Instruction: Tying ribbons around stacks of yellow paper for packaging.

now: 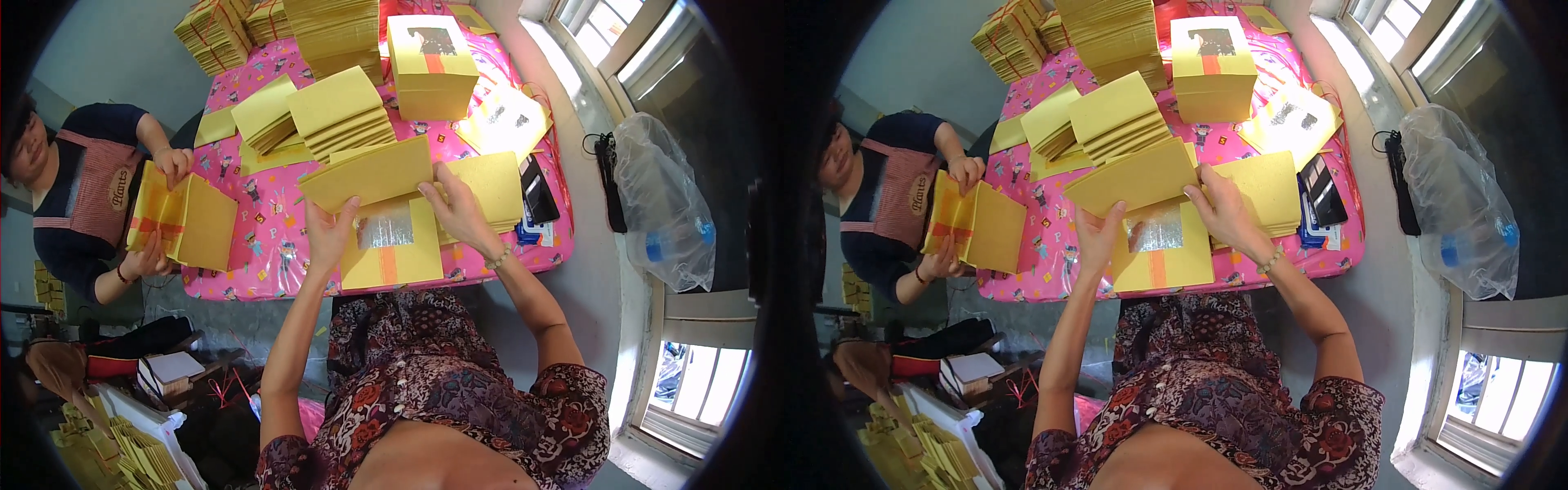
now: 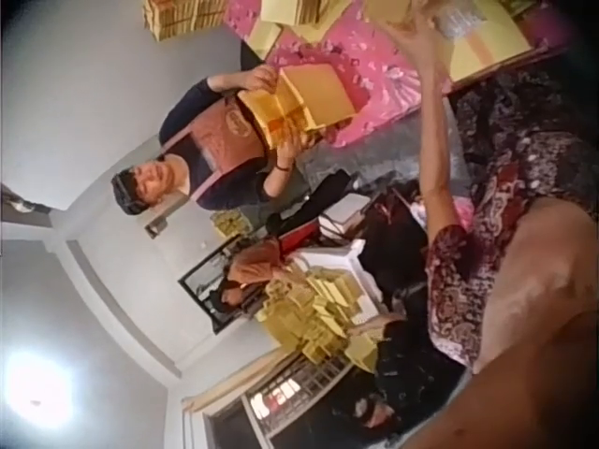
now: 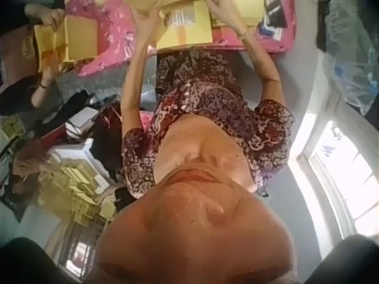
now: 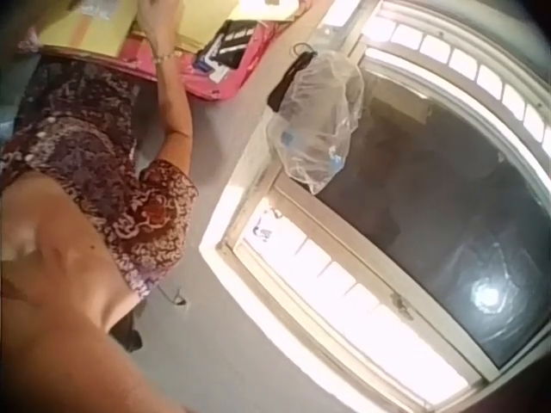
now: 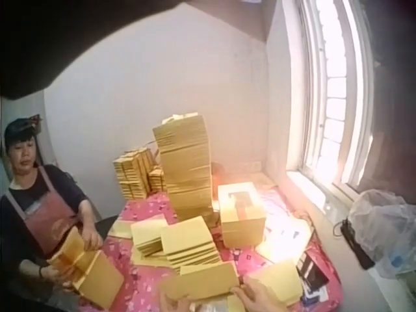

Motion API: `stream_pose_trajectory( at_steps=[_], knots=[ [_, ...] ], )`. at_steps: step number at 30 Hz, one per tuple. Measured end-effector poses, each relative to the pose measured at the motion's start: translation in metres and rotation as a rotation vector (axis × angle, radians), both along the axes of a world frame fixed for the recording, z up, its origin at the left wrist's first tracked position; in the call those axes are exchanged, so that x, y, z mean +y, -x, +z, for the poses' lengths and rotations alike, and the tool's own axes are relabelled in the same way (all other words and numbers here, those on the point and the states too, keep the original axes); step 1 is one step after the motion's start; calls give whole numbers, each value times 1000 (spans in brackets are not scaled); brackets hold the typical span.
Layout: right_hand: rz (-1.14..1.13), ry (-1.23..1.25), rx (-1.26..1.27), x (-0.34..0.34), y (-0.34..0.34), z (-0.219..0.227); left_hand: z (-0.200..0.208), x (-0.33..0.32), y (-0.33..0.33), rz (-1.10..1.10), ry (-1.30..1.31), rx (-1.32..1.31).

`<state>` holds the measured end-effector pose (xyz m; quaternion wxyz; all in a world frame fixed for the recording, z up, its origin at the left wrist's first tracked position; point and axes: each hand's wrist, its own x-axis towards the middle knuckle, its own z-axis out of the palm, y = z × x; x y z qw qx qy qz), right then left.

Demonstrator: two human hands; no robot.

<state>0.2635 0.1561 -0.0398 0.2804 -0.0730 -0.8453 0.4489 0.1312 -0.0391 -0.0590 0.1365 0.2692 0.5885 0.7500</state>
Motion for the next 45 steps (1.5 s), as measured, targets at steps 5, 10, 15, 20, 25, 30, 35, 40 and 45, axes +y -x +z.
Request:
stream_pose_trajectory(
  at_steps=[5, 10, 15, 20, 25, 30, 35, 40, 45],
  knots=[
    [-65, -48, -19, -9, -1, -12, 3, 6, -1, 7, -13, 46],
    [-16, 11, 35, -9, 1, -12, 8, 6, -3, -7, 16, 20],
    [-24, 36, -44, -9, -3, -17, 6, 5, -2, -30, 49, -23],
    [-21, 176, -114, -15, -7, -5, 10, 6, 1, -58, 78, 7],
    [-45, 178, -46, -17, -7, -11, 18, 5, 1, -84, 72, -23],
    [-114, 109, -43, -7, 0, -7, 17, 8, 4, -82, 75, -45],
    [-227, 87, -193, -7, 4, -3, 17, 12, -9, 265, 251, 335],
    [-233, 67, -280, -7, 6, 11, 19, 0, -19, 250, 446, 1129],
    [-224, 109, -329, -3, 6, 16, 25, 7, -32, -124, 627, 1081]
  ],
)
